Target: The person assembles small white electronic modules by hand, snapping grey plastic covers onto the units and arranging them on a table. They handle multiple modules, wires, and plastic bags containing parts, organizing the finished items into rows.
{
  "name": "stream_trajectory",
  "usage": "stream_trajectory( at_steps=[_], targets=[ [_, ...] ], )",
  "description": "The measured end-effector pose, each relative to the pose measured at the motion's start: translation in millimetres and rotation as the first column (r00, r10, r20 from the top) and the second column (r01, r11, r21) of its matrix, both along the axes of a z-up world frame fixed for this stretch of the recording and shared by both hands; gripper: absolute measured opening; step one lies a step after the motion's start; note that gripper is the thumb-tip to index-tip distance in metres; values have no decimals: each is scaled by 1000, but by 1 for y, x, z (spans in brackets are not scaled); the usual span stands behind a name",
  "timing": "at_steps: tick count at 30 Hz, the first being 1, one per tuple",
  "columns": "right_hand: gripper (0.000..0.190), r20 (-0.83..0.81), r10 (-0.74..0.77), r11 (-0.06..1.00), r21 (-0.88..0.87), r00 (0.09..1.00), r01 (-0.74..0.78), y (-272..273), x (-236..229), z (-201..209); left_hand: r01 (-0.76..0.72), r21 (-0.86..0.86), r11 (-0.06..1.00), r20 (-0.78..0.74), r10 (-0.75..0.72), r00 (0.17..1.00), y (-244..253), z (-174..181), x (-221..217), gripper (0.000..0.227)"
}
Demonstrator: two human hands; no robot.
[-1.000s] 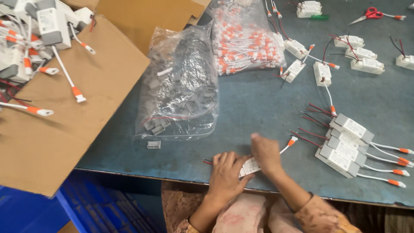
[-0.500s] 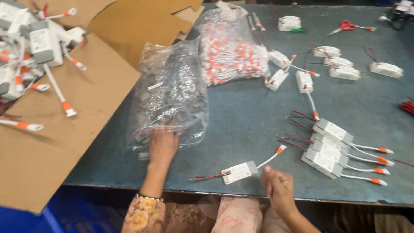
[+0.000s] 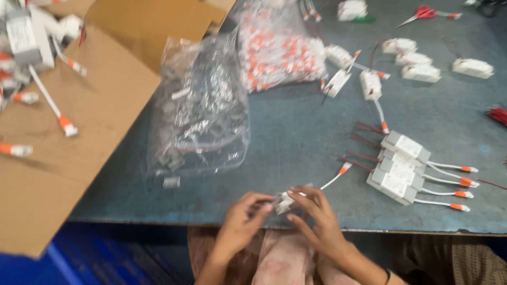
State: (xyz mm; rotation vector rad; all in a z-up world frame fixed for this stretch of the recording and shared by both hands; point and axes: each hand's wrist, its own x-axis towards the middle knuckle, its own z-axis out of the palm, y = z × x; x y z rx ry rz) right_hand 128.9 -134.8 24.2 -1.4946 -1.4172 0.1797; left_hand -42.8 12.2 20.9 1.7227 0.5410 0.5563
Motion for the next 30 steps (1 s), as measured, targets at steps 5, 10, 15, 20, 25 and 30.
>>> stream_trajectory(
  at_steps=[5,10,15,20,25,30],
  targets=[
    [28,173,-40,999,-5,984,41,-1,2,-12,63,-8,998,-50,-63,997,-16,17,2,32],
    [25,-740,-77,974,-198,668,-106,-7,9,-28,44,23,999,38,-45,998,-20,26,8,36],
    [45,-803,-60,975,-173,593,-136,-8,2,-21,-28,246,969,-23,35,999,-24,20,8,30],
    [48,-102,31,959,-276,994,-58,-5,8,5,-26,173,985,-75,39,996,-22,15,7,28],
    [52,171,147,981,-152,974,-122,3,16,15,-36,155,987,-89,50,995,-24,16,11,28],
    [54,217,141,978,-183,966,-101,4,24,20,-37,135,990,-67,46,997,-20,10,13,27]
  ],
)
